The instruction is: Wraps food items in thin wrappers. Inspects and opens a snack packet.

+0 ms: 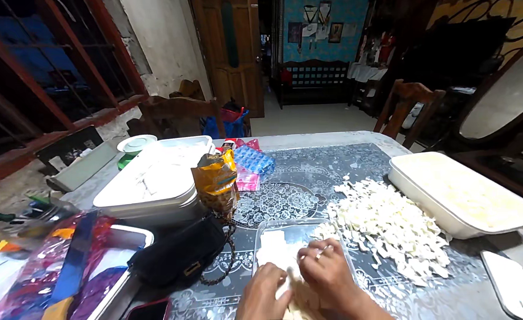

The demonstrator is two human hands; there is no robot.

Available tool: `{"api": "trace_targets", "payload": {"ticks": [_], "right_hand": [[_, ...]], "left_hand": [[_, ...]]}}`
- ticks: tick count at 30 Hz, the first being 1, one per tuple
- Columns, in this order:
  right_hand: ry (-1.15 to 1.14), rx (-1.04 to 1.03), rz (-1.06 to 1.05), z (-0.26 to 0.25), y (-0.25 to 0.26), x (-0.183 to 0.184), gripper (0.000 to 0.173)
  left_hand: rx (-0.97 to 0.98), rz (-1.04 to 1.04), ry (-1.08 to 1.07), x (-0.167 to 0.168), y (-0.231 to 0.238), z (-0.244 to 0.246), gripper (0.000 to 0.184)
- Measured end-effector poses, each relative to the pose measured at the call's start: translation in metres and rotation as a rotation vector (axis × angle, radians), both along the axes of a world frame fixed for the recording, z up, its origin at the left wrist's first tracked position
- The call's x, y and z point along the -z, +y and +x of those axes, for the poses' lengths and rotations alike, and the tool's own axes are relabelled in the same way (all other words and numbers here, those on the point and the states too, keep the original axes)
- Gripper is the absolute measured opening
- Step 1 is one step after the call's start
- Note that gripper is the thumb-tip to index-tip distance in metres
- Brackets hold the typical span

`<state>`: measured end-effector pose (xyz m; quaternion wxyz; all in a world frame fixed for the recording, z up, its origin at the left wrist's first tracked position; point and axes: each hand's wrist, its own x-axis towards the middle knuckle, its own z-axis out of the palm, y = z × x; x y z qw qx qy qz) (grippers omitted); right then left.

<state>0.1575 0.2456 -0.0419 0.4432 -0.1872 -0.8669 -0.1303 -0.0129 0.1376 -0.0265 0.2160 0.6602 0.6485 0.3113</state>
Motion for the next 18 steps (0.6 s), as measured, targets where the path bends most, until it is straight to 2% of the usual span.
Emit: {"api": "trace_targets", "payload": {"ticks": [2, 4, 6, 10, 13, 16, 18], "right_hand": [[0.024, 0.22, -0.003, 0.014, 0.019, -0.011, 0.016], [0.026, 0.404, -0.036, 0.026, 0.04, -0.018, 0.011], [0.0, 0.455, -0.137, 0.034, 0.052, -0.018, 0.006], [-0.139, 0.167, -0.488, 0.022, 0.044, -0.006, 0.01], [-0.268, -0.055, -0.59, 0.005, 0.038, 0.009, 0.018], [-0.321, -0.084, -0.619, -0.001, 0.036, 0.016, 0.016], [-0.331, -0.069, -0.71, 0.001, 0.035, 0.011, 0.014]], "left_hand": [[0.077, -0.104, 0.138, -0.001, -0.002, 0.004, 0.028], [0.088, -0.111, 0.201, 0.001, -0.003, 0.008, 0.025], [0.073, -0.061, 0.216, 0.003, -0.003, 0.01, 0.025], [0.058, 0.02, 0.187, 0.006, -0.002, 0.008, 0.021], [0.064, -0.014, 0.168, 0.003, -0.002, 0.008, 0.021], [0.059, -0.011, 0.183, 0.004, -0.001, 0.008, 0.023], [0.043, 0.037, 0.176, 0.006, -0.002, 0.008, 0.021]]}}
